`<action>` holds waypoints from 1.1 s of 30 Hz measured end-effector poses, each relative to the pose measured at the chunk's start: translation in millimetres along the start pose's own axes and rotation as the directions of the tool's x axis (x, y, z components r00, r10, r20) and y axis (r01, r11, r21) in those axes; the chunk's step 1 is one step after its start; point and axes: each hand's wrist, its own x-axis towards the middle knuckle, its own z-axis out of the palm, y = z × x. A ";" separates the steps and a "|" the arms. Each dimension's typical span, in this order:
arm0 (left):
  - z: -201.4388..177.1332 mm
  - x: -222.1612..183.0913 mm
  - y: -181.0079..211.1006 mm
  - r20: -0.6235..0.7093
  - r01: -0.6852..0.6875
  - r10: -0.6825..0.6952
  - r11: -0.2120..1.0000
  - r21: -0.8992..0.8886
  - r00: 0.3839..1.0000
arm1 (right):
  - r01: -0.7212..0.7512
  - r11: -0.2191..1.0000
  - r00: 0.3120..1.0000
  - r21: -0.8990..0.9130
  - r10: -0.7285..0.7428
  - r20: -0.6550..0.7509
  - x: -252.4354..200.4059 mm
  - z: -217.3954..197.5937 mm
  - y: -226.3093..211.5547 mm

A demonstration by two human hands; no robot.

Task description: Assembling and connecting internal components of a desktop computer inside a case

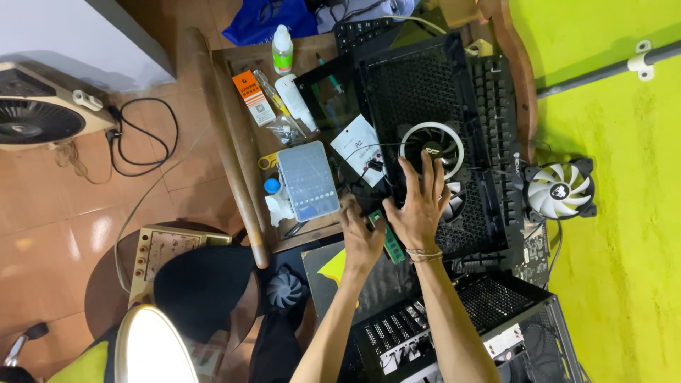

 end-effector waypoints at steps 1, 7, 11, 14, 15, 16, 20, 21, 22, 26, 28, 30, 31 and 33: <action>2.5 0.5 -3.8 -0.006 0.054 -0.055 0.993 -0.106 0.998 | 0.000 1.000 1.000 -0.016 0.000 -0.001 -0.2 -1.2 1.5; 21.0 -0.6 -31.9 -0.049 0.141 -0.158 0.957 -0.255 0.986 | -0.032 0.998 0.999 -0.050 0.030 -0.038 3.7 -12.4 21.4; 10.6 -11.6 3.9 -0.040 0.102 -0.117 0.957 -0.273 0.992 | -0.092 0.996 0.994 -0.022 0.090 -0.059 4.7 -15.9 17.6; 9.2 -14.1 5.1 -0.054 0.076 -0.091 0.967 -0.243 0.994 | -0.099 0.995 0.994 -0.009 0.099 -0.055 3.0 -16.2 18.1; 10.6 -13.7 1.7 -0.057 0.077 -0.094 0.966 -0.245 0.994 | -0.096 0.995 0.994 -0.009 0.095 -0.053 3.1 -16.2 19.2; 11.8 -12.9 -1.9 -0.050 0.074 -0.087 0.971 -0.226 0.995 | -0.099 0.995 0.994 -0.013 0.099 -0.050 3.4 -15.6 20.2; 4.5 -18.7 10.0 -0.042 -0.018 0.008 0.969 -0.248 0.999 | -0.077 0.997 0.993 0.009 0.078 -0.087 7.7 -20.6 16.1; 2.2 -20.1 14.6 -0.046 -0.015 0.004 0.968 -0.250 0.999 | -0.073 0.997 0.994 0.010 0.073 -0.083 8.0 -19.3 19.3; -0.2 -21.4 19.3 -0.026 -0.017 0.011 0.970 -0.243 1.000 | -0.073 0.997 0.993 0.014 0.074 -0.090 8.3 -18.0 22.5; -5.4 -24.3 34.3 -0.005 -0.070 0.070 0.977 -0.203 0.998 | -0.054 0.998 0.993 0.040 0.058 -0.107 11.6 -20.0 29.2; -9.0 -29.1 38.9 0.010 -0.048 0.051 0.980 -0.192 0.999 | -0.053 0.997 0.993 0.053 0.058 -0.104 11.8 -23.2 26.3; -10.6 -33.5 44.7 0.030 -0.028 0.034 0.983 -0.181 0.999 | -0.055 0.996 0.993 0.064 0.061 -0.104 12.3 -27.7 23.4; -11.6 -35.4 48.4 0.037 -0.048 0.056 0.981 -0.188 0.998 | -0.058 0.996 0.992 0.075 0.066 -0.110 12.7 -30.2 20.8; -11.3 -37.2 49.8 0.042 -0.065 0.074 0.978 -0.197 0.996 | -0.060 0.995 0.991 0.085 0.069 -0.113 13.2 -33.0 20.4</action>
